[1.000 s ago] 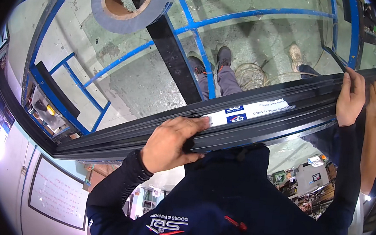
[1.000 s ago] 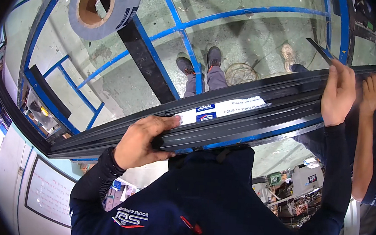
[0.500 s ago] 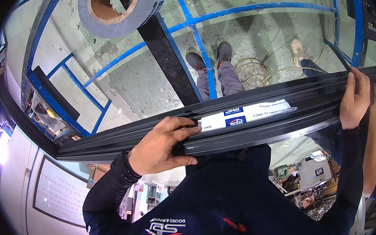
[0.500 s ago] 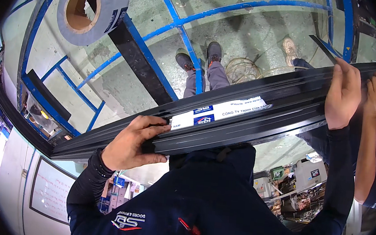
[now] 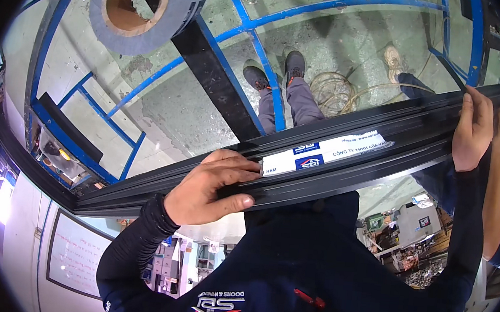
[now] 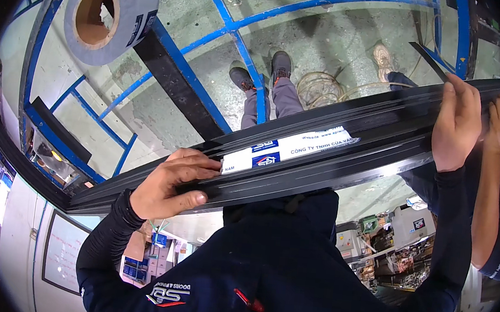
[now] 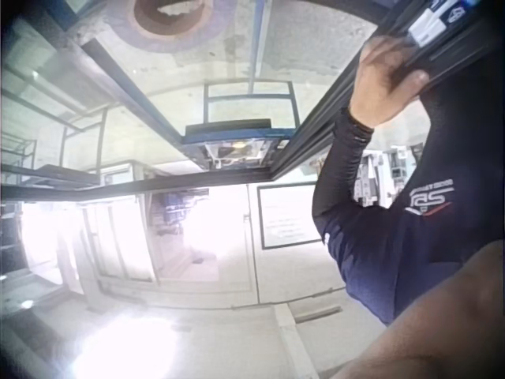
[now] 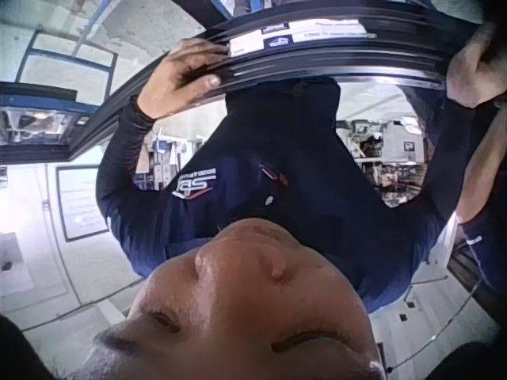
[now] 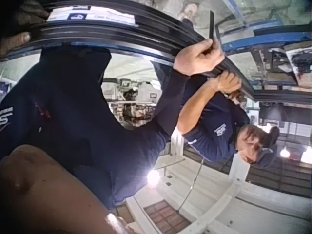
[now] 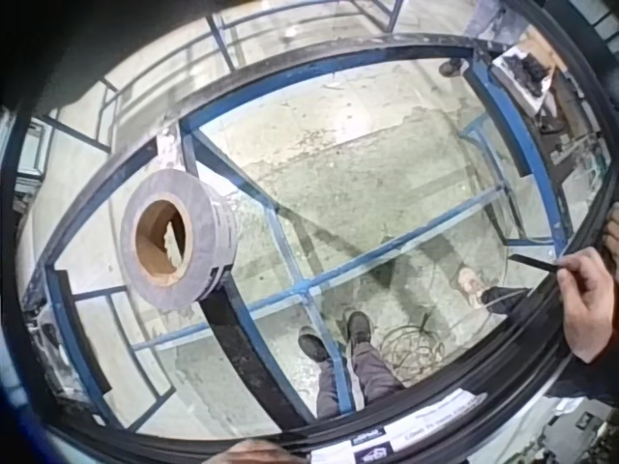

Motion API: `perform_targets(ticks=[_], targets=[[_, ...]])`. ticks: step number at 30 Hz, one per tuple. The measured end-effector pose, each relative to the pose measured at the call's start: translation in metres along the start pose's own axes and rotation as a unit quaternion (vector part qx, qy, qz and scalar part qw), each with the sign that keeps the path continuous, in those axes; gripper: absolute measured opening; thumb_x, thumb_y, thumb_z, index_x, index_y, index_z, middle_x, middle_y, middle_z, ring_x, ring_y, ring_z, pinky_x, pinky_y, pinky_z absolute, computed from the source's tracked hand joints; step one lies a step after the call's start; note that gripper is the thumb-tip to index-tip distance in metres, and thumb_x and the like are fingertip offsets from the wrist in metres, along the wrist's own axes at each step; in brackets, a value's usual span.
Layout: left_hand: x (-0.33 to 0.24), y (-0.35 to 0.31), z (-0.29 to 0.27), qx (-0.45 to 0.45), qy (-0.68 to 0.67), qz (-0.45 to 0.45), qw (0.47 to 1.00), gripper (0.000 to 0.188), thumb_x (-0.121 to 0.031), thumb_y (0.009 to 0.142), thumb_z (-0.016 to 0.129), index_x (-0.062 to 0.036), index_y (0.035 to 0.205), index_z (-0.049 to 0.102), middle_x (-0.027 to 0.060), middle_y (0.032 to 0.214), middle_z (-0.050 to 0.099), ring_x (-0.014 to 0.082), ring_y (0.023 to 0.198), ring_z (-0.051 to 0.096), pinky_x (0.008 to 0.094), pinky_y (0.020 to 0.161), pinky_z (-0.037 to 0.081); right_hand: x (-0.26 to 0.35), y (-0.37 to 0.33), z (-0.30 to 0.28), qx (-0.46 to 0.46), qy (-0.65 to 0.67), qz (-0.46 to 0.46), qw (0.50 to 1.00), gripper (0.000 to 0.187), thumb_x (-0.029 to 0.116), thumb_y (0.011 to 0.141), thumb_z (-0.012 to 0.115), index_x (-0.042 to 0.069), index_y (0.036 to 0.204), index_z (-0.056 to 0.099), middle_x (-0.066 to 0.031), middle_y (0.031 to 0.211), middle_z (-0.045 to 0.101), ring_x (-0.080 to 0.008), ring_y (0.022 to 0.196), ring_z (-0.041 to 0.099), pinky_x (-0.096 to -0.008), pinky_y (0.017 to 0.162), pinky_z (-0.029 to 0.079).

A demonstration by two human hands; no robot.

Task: The person applies white protective tape to the edges of a large black window frame resting on a blue metal stand. They smooth the tape along the frame's profile and use a utility knife to cut the tape at the corners.

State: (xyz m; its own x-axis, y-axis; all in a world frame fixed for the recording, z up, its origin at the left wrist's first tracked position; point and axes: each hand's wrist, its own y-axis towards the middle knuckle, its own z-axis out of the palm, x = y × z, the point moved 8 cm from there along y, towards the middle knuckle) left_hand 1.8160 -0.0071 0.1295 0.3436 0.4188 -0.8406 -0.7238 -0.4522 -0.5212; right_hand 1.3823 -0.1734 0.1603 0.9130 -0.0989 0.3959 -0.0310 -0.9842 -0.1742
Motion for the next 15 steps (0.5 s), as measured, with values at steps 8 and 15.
perform_targets(ticks=[8,15], targets=[[-0.009,0.009,-0.010,-0.006,0.061,0.037,0.997,0.049,-0.032,0.085,0.079,0.0008,0.121,0.070,0.0171,0.126,0.065,0.0338,0.117,0.057,0.0455,0.106,0.039,0.018,0.003,-0.002,-0.038,-0.064,-0.032,0.997,0.015,0.005,0.098,0.064,-0.001,0.110,0.071,-0.0094,0.102,0.067,-0.0169,0.091,0.063,-0.0264,0.084,0.049],[-0.066,0.118,0.010,-0.004,0.027,0.242,0.970,0.060,-0.031,0.087,0.079,0.0024,0.132,0.060,0.0215,0.133,0.062,0.0386,0.120,0.060,0.0457,0.104,0.044,0.022,0.001,-0.003,-0.044,-0.044,-0.030,0.998,0.013,0.004,0.098,0.065,0.000,0.108,0.071,-0.0073,0.098,0.065,-0.0131,0.080,0.060,-0.0245,0.076,0.048]])
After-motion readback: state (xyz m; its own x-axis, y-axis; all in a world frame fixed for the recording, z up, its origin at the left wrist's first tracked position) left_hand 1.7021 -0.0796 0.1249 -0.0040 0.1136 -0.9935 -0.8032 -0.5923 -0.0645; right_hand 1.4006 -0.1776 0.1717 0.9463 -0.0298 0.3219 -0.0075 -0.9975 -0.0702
